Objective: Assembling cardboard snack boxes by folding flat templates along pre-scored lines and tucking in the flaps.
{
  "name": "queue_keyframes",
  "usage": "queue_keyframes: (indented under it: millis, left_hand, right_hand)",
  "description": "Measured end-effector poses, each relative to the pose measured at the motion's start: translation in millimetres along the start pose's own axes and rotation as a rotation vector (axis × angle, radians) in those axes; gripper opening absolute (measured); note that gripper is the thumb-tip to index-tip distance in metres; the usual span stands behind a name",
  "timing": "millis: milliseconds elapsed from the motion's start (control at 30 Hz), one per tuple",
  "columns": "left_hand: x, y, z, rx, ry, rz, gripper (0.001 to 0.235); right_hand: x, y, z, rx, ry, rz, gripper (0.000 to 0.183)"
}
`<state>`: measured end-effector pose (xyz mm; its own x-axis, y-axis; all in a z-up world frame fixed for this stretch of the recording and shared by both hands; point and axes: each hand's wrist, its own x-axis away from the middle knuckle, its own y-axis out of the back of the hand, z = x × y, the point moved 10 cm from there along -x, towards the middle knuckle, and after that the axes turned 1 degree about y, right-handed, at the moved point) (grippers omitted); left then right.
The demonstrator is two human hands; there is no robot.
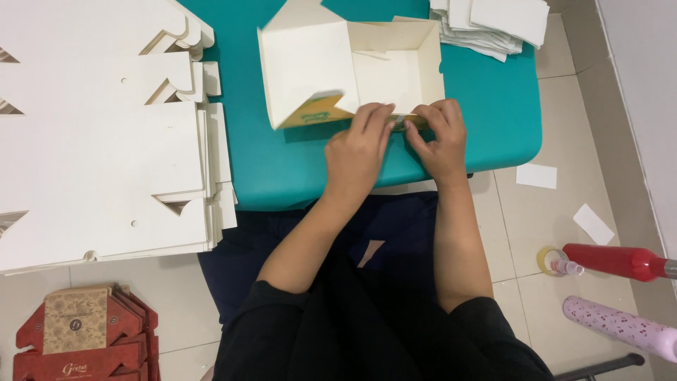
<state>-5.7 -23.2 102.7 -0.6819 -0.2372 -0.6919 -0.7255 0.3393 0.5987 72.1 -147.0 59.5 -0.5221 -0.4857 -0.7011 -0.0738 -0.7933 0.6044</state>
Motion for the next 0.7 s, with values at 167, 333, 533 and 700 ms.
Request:
queue_keyframes:
  millis: [167, 333, 533, 700]
  left_hand:
    - [6.4, -30.6, -1.4, 0.021, -0.005, 0.052, 0.014]
    - [8.3, -19.8, 5.3, -0.005, -0.043, 0.082, 0.012]
    - [14.5, 8.5, 31.4, 0.148, -0.023, 0.218, 0.007]
    - [10.1, 28.1, 53.9, 0.321, 0.090, 0.242, 0.017]
  right_hand:
    - [-1.5, 2.2, 3.1, -0.038, 0.003, -0.003, 0.010]
    - [-4.8, 12.9, 6.0, -0.099, 0.014, -0.072, 0.031]
    - [18.7, 15.6, -61.2, -0.503, -0.310, -0.220, 0.036]
    - [27.7, -2.1, -72.1, -0.454, -0.373, -0.054, 0.030]
